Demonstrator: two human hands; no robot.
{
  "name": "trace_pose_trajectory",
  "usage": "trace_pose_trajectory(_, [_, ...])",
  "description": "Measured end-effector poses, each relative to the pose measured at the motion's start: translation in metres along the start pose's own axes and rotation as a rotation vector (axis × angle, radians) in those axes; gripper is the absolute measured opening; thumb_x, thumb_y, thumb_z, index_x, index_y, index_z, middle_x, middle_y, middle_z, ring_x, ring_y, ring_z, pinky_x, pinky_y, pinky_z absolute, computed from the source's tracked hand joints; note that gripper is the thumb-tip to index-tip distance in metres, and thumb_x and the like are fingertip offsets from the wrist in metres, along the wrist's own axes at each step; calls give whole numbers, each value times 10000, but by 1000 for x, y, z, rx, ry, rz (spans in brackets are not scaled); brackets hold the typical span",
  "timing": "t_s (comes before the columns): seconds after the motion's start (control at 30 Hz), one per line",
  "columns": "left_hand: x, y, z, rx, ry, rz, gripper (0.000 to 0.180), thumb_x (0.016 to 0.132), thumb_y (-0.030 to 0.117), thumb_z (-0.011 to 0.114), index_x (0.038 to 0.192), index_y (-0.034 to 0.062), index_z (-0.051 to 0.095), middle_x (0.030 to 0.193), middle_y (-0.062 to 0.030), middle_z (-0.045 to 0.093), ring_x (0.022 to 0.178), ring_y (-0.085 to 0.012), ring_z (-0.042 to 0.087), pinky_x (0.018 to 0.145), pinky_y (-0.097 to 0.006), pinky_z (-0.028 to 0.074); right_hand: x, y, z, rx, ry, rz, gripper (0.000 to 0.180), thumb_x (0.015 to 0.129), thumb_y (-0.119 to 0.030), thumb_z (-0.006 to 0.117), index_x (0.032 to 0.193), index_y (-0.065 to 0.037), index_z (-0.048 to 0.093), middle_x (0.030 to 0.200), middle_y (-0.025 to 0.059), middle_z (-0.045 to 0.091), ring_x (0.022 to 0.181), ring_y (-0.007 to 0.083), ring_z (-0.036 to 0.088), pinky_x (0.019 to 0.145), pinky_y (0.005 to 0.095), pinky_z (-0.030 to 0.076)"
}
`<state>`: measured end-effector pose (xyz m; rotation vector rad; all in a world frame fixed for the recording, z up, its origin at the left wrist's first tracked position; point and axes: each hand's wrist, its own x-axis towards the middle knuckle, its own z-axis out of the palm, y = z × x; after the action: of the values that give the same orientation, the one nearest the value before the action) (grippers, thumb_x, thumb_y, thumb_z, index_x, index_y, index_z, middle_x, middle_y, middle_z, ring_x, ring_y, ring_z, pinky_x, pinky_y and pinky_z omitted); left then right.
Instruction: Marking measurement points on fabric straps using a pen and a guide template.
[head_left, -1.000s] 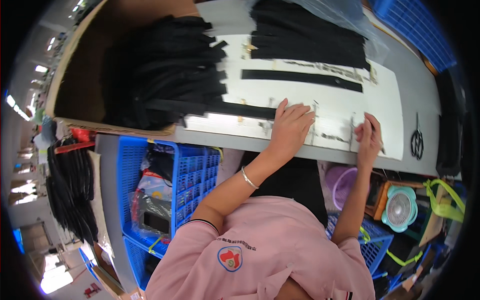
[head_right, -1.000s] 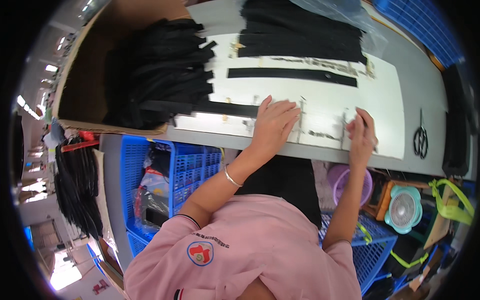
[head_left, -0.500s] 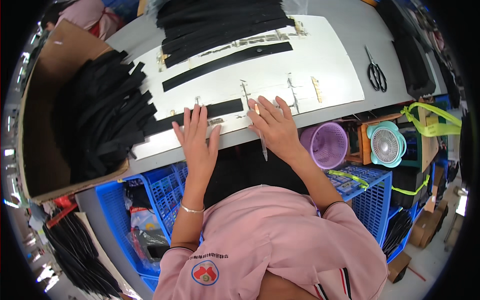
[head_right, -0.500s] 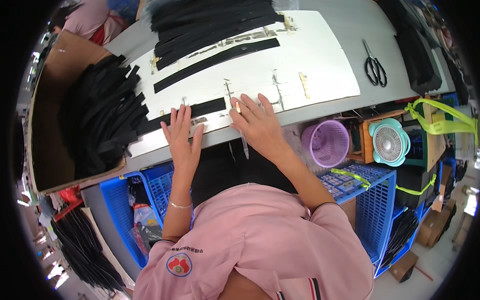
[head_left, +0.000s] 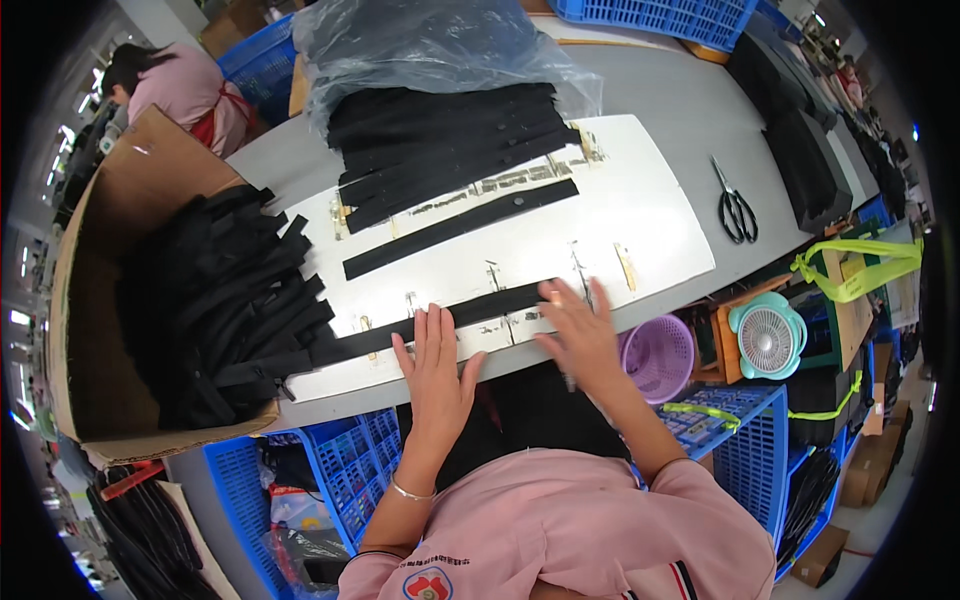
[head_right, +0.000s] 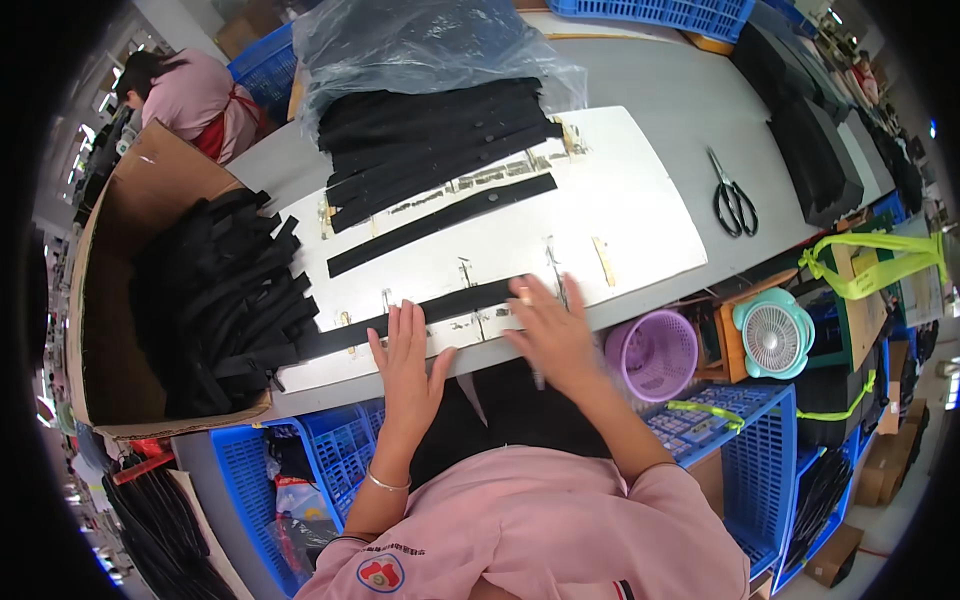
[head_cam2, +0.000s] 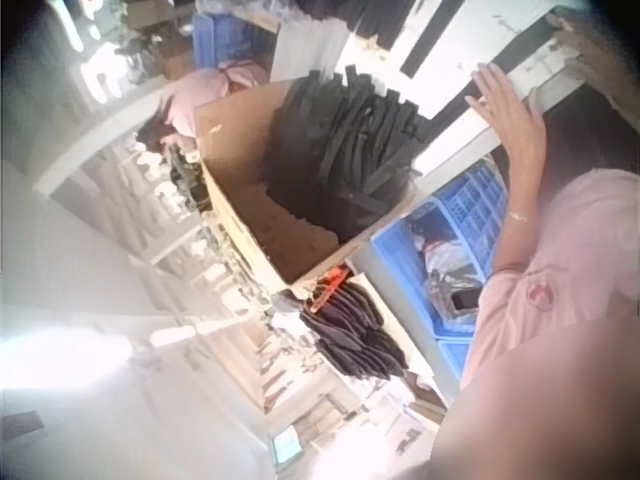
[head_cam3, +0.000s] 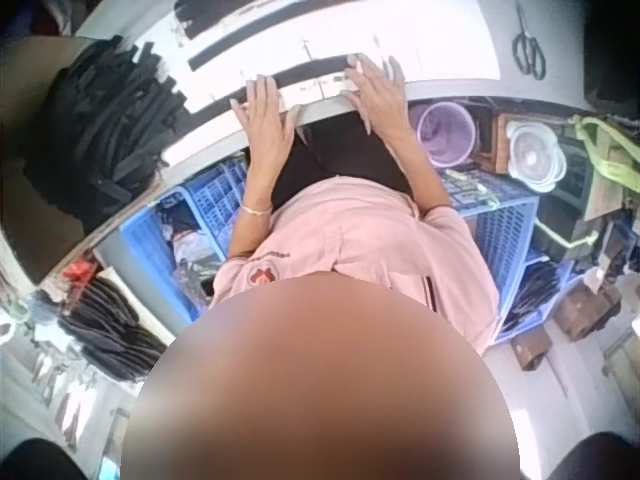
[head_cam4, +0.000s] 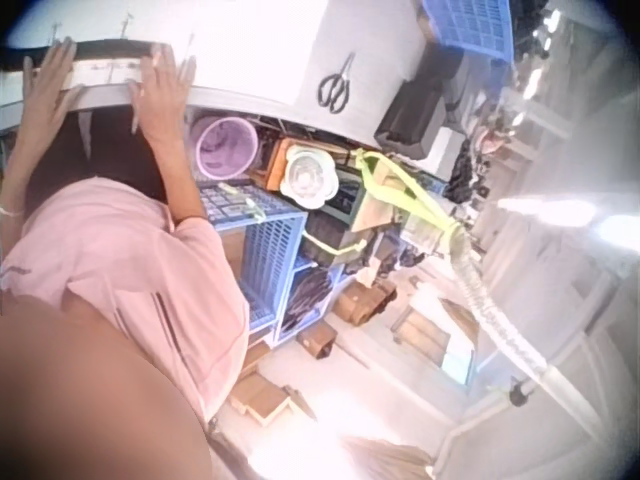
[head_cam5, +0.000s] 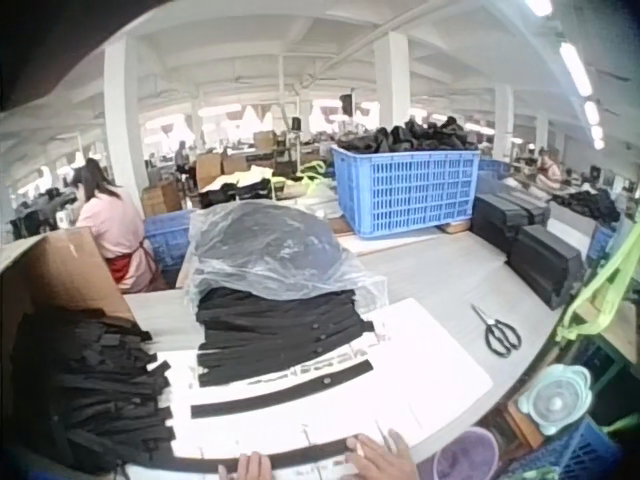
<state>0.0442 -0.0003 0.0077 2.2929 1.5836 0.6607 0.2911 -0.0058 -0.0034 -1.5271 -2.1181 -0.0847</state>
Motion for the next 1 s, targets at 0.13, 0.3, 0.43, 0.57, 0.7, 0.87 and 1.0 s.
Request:
trace_pose_trajectory(0.13, [-10, -7, -8, 40, -30, -17, 737, 990, 253, 679, 1586, -27, 347, 1670, -206, 324, 1573, -377, 244, 1239, -635, 8, -17, 48, -18, 24, 87, 106, 351, 905, -155, 754, 1236, -105, 649, 1399, 57, 671, 1373, 278, 575, 1243, 601, 213])
trace_pose_trajectory(0.3, [-11, -10, -18, 55, 27, -76, 720, 967, 284, 703, 1559, -3, 409, 1634, -184, 387, 1545, -344, 316, 1203, -704, 20, -20, 73, -31, 8, 54, 171, 285, 947, -93, 694, 1227, -89, 640, 1369, 62, 693, 1346, 287, 597, 1251, 568, 220])
trace_pose_trajectory(0.43, [-14, -26, -23, 73, 65, -114, 703, 970, 324, 701, 1540, 5, 442, 1623, -171, 406, 1543, -341, 322, 1196, -716, 18, -17, 76, -24, 5, 154, 150, 203, 993, -73, 641, 1196, -79, 644, 1332, 63, 715, 1352, 289, 588, 1241, 514, 279])
trace_pose_trajectory(0.57, [-19, -36, -26, 90, 89, -141, 708, 950, 377, 720, 1522, 36, 481, 1599, -153, 443, 1530, -352, 342, 1194, -711, 26, -9, 67, -26, 5, 148, 180, 182, 1020, -85, 616, 1197, -78, 656, 1324, 63, 717, 1332, 285, 603, 1225, 491, 318])
trace_pose_trajectory(0.7, [-19, -37, -25, 78, 132, -122, 702, 932, 388, 741, 1498, 38, 517, 1568, -140, 485, 1508, -351, 377, 1197, -691, 69, 6, 42, -34, -67, 110, 240, 226, 1015, -89, 617, 1232, -86, 678, 1286, 76, 728, 1312, 277, 617, 1222, 494, 323])
trace_pose_trajectory(0.87, [-21, -37, -23, 77, 193, -115, 688, 913, 387, 763, 1471, 42, 553, 1540, -134, 519, 1494, -353, 398, 1203, -670, 103, 55, -40, -22, 361, 81, 245, 195, 993, -120, 660, 1170, -64, 721, 1061, 75, 766, 1067, 219, 673, 1127, 424, 405])
trace_pose_trajectory(1.0, [-21, -39, -22, 55, 201, -125, 693, 904, 382, 775, 1476, 57, 558, 1545, -128, 522, 1504, -340, 393, 1227, -616, 110, 91, -84, 1, 833, -92, 338, 165, 965, -155, 723, 1063, -26, 758, 921, 43, 745, 832, 143, 674, 810, 277, 531])
